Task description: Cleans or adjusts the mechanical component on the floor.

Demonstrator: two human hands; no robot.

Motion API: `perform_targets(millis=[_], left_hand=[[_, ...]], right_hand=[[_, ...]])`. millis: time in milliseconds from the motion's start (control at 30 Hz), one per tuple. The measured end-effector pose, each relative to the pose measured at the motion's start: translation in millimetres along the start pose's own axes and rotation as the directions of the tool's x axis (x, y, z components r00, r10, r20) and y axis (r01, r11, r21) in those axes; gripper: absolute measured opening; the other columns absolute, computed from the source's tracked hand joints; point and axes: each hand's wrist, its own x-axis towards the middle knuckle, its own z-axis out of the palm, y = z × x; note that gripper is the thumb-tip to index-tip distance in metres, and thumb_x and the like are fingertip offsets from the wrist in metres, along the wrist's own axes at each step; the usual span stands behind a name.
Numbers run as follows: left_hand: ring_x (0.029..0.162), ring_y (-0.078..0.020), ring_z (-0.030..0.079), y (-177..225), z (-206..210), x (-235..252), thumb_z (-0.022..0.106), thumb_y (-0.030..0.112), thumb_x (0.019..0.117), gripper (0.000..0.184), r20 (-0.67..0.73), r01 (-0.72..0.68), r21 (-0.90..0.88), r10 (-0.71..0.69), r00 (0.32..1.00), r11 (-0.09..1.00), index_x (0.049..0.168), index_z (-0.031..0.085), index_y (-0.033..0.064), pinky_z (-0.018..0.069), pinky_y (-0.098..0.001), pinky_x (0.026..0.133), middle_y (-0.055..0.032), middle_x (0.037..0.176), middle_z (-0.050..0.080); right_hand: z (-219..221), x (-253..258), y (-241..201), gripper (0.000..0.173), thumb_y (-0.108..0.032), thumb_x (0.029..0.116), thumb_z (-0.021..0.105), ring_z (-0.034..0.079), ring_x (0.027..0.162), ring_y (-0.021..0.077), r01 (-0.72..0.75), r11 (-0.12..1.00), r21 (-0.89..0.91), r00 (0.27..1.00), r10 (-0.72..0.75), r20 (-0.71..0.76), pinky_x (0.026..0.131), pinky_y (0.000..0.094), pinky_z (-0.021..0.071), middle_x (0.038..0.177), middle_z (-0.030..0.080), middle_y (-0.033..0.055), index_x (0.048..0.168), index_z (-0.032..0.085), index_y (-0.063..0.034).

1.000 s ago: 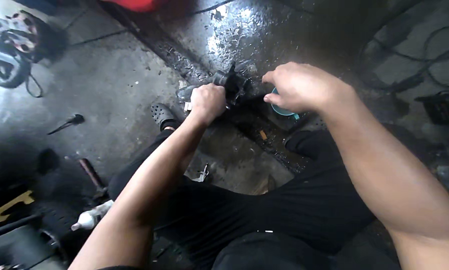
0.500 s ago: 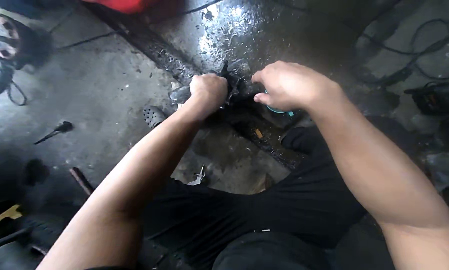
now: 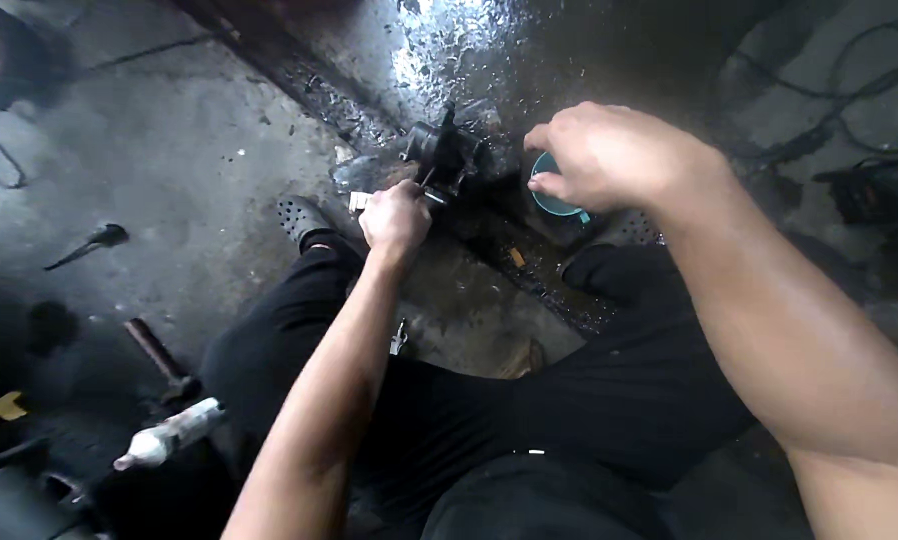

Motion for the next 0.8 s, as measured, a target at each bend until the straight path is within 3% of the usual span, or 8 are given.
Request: perform_targets(millis=[100, 200, 400, 500, 567, 633, 733, 800], left_hand=[[0.117, -0.0405, 0.067, -21.7, 43.2, -0.5, 0.054, 0.037, 0.1035, 0.035, -0.056, 0.047, -0.303, -0.067, 0.996, 0.952, 0.132, 0.069, 0.023, 0.0501, -0.0706, 0.093, -0.0137, 0.127, 0.071], [0.116, -0.0373, 0.068, -35.4, 81.3, -3.7, 0.054, 0.038, 0.1051, 0.038, -0.101, 0.025, -0.426, -0.075, 0.992, 0.904, 0.138, 0.066, 0.0237, 0.0512, -0.0676, 0.095, -0.0118, 0.128, 0.071], [0.119, -0.032, 0.067, -38.1, 85.9, 0.4, 0.057, 0.036, 0.1041, 0.035, -0.079, 0.017, -0.602, -0.081, 0.994, 0.798, 0.133, 0.069, 0.0194, 0.0501, -0.0636, 0.1, -0.0084, 0.128, 0.072], [0.109, -0.0267, 0.07, -37.4, 82.4, 7.3, 0.067, 0.032, 0.0988, 0.03, -0.003, 0.091, -0.793, -0.153, 0.988, 0.602, 0.121, 0.074, 0.0121, 0.0541, -0.0548, 0.098, -0.0105, 0.116, 0.074], [0.084, -0.0219, 0.072, -31.4, 80.5, 10.5, 0.072, 0.027, 0.0964, 0.028, 0.095, 0.17, -0.905, -0.204, 0.974, 0.391, 0.116, 0.074, 0.0078, 0.0598, -0.0446, 0.08, -0.0114, 0.101, 0.074], [0.076, -0.0225, 0.07, -26.7, 71.9, 12.0, 0.072, 0.025, 0.0954, 0.028, 0.176, 0.231, -0.931, -0.205, 0.963, 0.284, 0.116, 0.073, 0.0066, 0.0595, -0.043, 0.074, -0.0128, 0.097, 0.073], [0.104, -0.0344, 0.071, -28.6, 53.2, 8.4, 0.071, 0.031, 0.0932, 0.031, 0.147, 0.219, -0.815, -0.174, 0.974, 0.536, 0.118, 0.075, 0.0113, 0.0551, -0.0612, 0.09, -0.0172, 0.113, 0.073], [0.115, -0.0386, 0.068, -25.8, 42.5, 0.0, 0.065, 0.034, 0.0954, 0.033, 0.124, 0.194, -0.667, -0.15, 0.981, 0.719, 0.123, 0.073, 0.0192, 0.0522, -0.0681, 0.092, -0.0163, 0.123, 0.071]], right_hand=[[0.8, 0.3, -12.4, 0.045, -0.042, 0.1036, 0.058, 0.067, 0.111, 0.0364, 0.029, 0.999, -0.019, 1.0, -0.029, 0.003, 0.088, 0.0609, 0.0538, 0.115, 0.068, 0.0155, 0.139, 0.06, -0.0138], [4.8, 1.7, -23.3, 0.047, -0.042, 0.103, 0.059, 0.066, 0.112, 0.0373, 0.062, 0.997, -0.035, 0.998, -0.062, -0.001, 0.089, 0.0624, 0.0535, 0.118, 0.068, 0.0166, 0.14, 0.06, -0.0142], [1.0, -1.1, -37.2, 0.047, -0.042, 0.1035, 0.058, 0.065, 0.118, 0.0354, 0.08, 0.995, -0.064, 0.997, -0.08, 0.006, 0.095, 0.0611, 0.0524, 0.125, 0.067, 0.0155, 0.142, 0.059, -0.0151], [2.8, -2.9, -39.7, 0.046, -0.041, 0.1038, 0.059, 0.064, 0.12, 0.0347, 0.094, 0.993, -0.065, 0.995, -0.094, -0.01, 0.098, 0.0595, 0.0518, 0.126, 0.067, 0.0156, 0.141, 0.06, -0.0142], [6.4, -4.9, -38.9, 0.047, -0.04, 0.1036, 0.06, 0.064, 0.12, 0.0346, 0.084, 0.995, -0.055, 0.996, -0.085, -0.022, 0.1, 0.059, 0.0508, 0.128, 0.067, 0.0163, 0.141, 0.059, -0.0129], [8.6, -9.0, -39.5, 0.048, -0.038, 0.1036, 0.061, 0.064, 0.119, 0.0358, 0.069, 0.997, -0.041, 0.997, -0.071, -0.035, 0.101, 0.0597, 0.0496, 0.128, 0.066, 0.0179, 0.142, 0.059, -0.0111], [7.6, -20.5, -51.5, 0.048, -0.038, 0.1036, 0.061, 0.065, 0.118, 0.0353, 0.048, 0.996, -0.071, 0.998, -0.051, -0.036, 0.101, 0.0598, 0.05, 0.127, 0.066, 0.0176, 0.143, 0.058, -0.0111], [5.4, -34.2, -62.8, 0.048, -0.038, 0.1041, 0.06, 0.065, 0.118, 0.0318, 0.1, 0.994, -0.043, 0.992, -0.103, -0.067, 0.102, 0.0557, 0.0512, 0.129, 0.066, 0.016, 0.144, 0.057, -0.0116]])
